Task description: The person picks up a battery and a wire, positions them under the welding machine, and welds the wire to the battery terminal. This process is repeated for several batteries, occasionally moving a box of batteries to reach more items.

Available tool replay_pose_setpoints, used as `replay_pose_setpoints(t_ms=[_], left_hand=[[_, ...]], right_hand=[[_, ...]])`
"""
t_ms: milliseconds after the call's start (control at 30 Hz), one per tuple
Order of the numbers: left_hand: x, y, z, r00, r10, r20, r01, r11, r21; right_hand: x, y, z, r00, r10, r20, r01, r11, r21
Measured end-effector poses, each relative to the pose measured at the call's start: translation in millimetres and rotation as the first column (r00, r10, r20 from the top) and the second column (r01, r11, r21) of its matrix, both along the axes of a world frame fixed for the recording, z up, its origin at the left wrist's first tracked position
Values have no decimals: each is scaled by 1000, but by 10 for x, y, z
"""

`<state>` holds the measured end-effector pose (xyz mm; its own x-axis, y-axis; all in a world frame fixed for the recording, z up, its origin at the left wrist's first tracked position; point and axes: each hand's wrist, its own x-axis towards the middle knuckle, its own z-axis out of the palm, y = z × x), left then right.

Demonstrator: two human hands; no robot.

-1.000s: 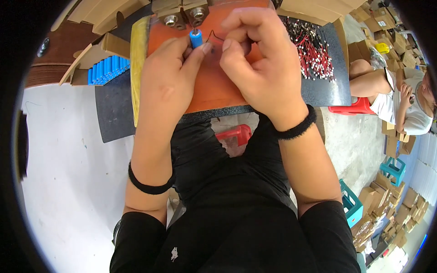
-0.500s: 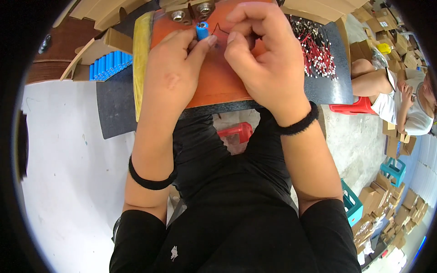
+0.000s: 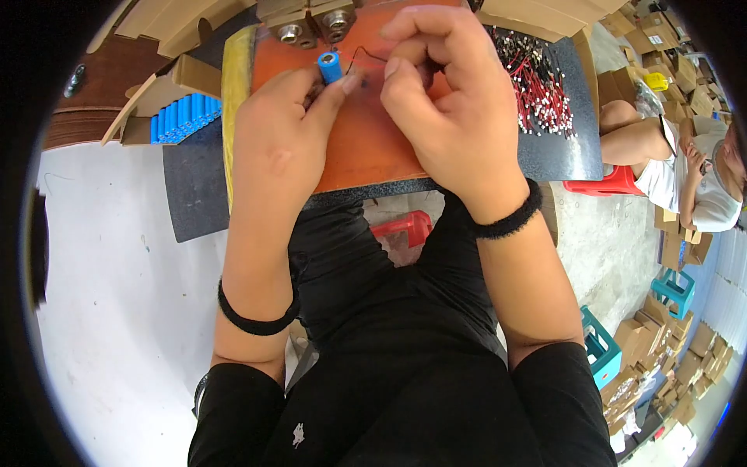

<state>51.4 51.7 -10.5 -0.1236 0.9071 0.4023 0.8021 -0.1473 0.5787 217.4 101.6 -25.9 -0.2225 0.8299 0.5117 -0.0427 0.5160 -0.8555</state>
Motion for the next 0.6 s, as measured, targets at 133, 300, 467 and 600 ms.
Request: replay_pose_setpoints(t_ms=[133, 300, 467, 600], left_hand=[[-7, 1, -23, 999, 10, 44, -10, 1000, -4], [-19, 36, -75, 997, -10, 75, 7, 999, 46], [-13, 33, -56, 996, -10, 85, 10, 1000, 5], [-12, 10, -89, 995, 55, 83, -51, 997, -51]], right_hand=[[31, 24, -12, 998, 43, 39, -45, 998, 47], [21, 15, -7, 998, 45, 48, -49, 996, 75], [50, 26, -23, 996, 74, 58, -78, 994, 73], [-53, -96, 119, 997, -66, 36, 71, 987, -146]])
